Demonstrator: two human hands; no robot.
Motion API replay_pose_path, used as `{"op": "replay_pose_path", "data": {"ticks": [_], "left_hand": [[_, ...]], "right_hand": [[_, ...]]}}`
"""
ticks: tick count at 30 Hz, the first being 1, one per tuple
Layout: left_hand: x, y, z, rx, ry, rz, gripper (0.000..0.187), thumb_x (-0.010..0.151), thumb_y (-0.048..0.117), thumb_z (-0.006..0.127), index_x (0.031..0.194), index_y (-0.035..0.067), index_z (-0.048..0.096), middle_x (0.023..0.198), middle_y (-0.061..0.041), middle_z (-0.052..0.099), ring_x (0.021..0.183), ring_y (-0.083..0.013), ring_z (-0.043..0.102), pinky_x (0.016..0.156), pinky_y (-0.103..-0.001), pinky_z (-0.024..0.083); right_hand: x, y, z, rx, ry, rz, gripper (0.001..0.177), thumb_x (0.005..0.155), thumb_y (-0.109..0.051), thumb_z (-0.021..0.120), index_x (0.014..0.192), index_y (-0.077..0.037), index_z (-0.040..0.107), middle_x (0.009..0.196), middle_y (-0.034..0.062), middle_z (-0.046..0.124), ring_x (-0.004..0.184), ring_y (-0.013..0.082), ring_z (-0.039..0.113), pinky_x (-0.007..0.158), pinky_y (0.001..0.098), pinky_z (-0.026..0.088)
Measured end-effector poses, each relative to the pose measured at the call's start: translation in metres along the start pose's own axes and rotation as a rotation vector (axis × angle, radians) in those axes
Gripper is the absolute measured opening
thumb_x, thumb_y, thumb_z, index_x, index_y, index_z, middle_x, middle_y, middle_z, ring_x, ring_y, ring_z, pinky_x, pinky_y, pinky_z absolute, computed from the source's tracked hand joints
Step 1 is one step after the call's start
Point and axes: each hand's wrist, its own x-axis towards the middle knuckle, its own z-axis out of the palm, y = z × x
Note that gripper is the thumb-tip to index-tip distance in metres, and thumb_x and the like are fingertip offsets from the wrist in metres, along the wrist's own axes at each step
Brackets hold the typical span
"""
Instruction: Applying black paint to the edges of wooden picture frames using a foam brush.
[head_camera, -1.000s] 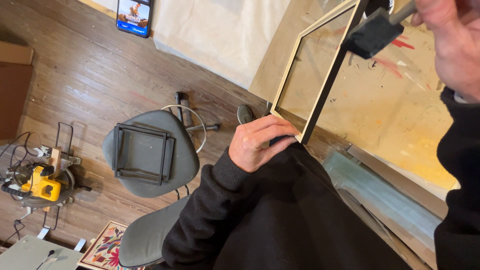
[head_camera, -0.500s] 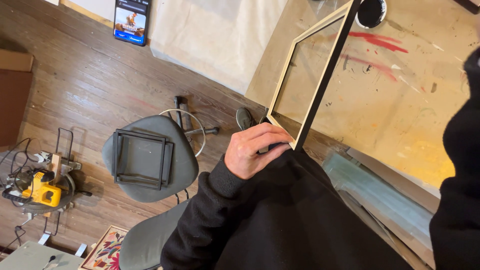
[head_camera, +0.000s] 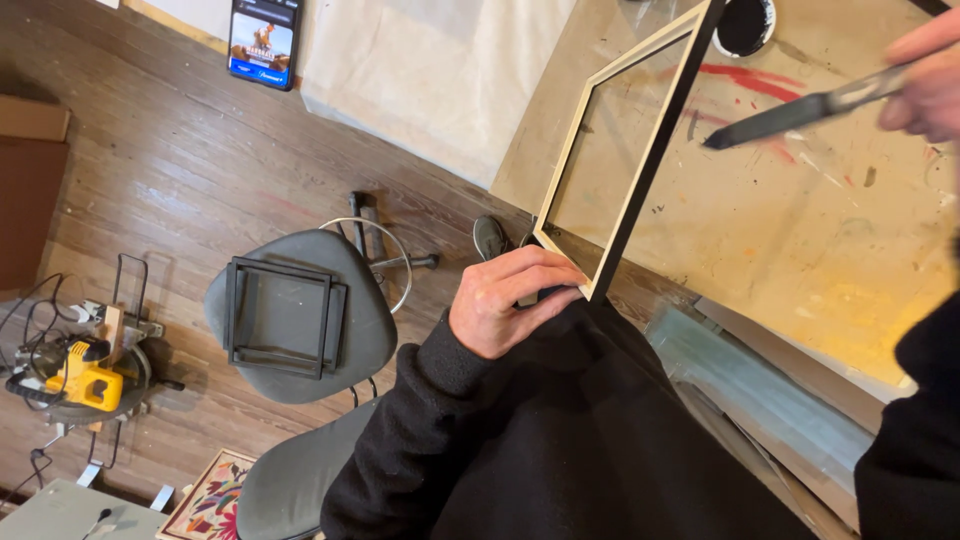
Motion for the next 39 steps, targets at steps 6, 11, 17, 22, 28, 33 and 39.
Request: {"op": "replay_pose_path", "data": {"ticks": [6, 11, 17, 22, 28, 33, 39], "left_hand": [[-0.002, 0.004, -0.001, 0.004, 0.016, -0.023, 0.023, 0.088, 0.004, 0.081, 0.110, 0.007, 0.072, 0.107, -0.006, 0.072, 0.099, -0.0232, 0.073, 0.085, -0.032, 0.061], [0.000, 0.004, 0.001, 0.005, 0.043, -0.027, 0.023, 0.089, 0.004, 0.081, 0.110, 0.007, 0.072, 0.108, -0.006, 0.072, 0.098, -0.0227, 0.074, 0.084, -0.031, 0.061], [-0.001, 0.004, 0.002, 0.011, 0.045, -0.028, 0.023, 0.089, 0.005, 0.081, 0.110, 0.007, 0.072, 0.107, -0.006, 0.072, 0.098, -0.0226, 0.073, 0.083, -0.031, 0.061], [0.000, 0.007, 0.003, 0.009, 0.043, -0.020, 0.023, 0.089, 0.005, 0.081, 0.109, 0.006, 0.072, 0.106, -0.006, 0.072, 0.098, -0.0232, 0.073, 0.084, -0.032, 0.060], [-0.002, 0.005, 0.004, 0.030, 0.046, -0.023, 0.022, 0.088, 0.004, 0.081, 0.108, 0.006, 0.072, 0.105, -0.007, 0.072, 0.097, -0.0233, 0.073, 0.083, -0.032, 0.060], [-0.001, 0.006, 0.004, 0.016, 0.053, -0.024, 0.022, 0.089, 0.004, 0.081, 0.109, 0.006, 0.072, 0.106, -0.006, 0.072, 0.098, -0.0224, 0.073, 0.084, -0.031, 0.061], [-0.001, 0.006, 0.004, 0.004, 0.044, -0.038, 0.021, 0.089, 0.004, 0.081, 0.109, 0.006, 0.073, 0.105, -0.006, 0.073, 0.097, -0.0219, 0.074, 0.083, -0.031, 0.060]], "right_hand": [[-0.153, -0.249, 0.039, 0.335, -0.001, -0.691, 0.022, 0.119, -0.017, 0.068, 0.117, 0.002, 0.057, 0.102, 0.0096, 0.070, 0.092, 0.0132, 0.072, 0.083, 0.0224, 0.055], [-0.132, -0.242, 0.037, 0.260, 0.011, -0.608, 0.027, 0.117, -0.024, 0.071, 0.117, 0.003, 0.065, 0.097, 0.0107, 0.070, 0.088, 0.0155, 0.070, 0.080, 0.0237, 0.056], [-0.127, -0.221, 0.039, 0.361, 0.083, -0.630, 0.022, 0.116, -0.020, 0.063, 0.111, 0.002, 0.064, 0.101, 0.0079, 0.067, 0.091, 0.0134, 0.066, 0.085, 0.0227, 0.052], [-0.170, -0.285, 0.044, 0.261, -0.088, -0.822, 0.017, 0.099, -0.017, 0.076, 0.103, -0.001, 0.071, 0.079, 0.0085, 0.069, 0.065, 0.0124, 0.064, 0.059, 0.0243, 0.050], [-0.143, -0.266, 0.043, 0.190, -0.148, -0.878, 0.008, 0.092, -0.008, 0.075, 0.095, -0.001, 0.073, 0.079, 0.0091, 0.070, 0.065, 0.0122, 0.064, 0.057, 0.0261, 0.049], [-0.107, -0.250, 0.033, 0.302, -0.022, -0.623, 0.014, 0.115, -0.014, 0.069, 0.112, 0.000, 0.068, 0.097, 0.0094, 0.070, 0.088, 0.0108, 0.068, 0.079, 0.0203, 0.052], [-0.031, -0.187, 0.019, 0.300, -0.052, -0.742, 0.020, 0.114, -0.015, 0.055, 0.113, 0.001, 0.066, 0.107, 0.0103, 0.071, 0.098, 0.0108, 0.065, 0.095, 0.0211, 0.051]]}}
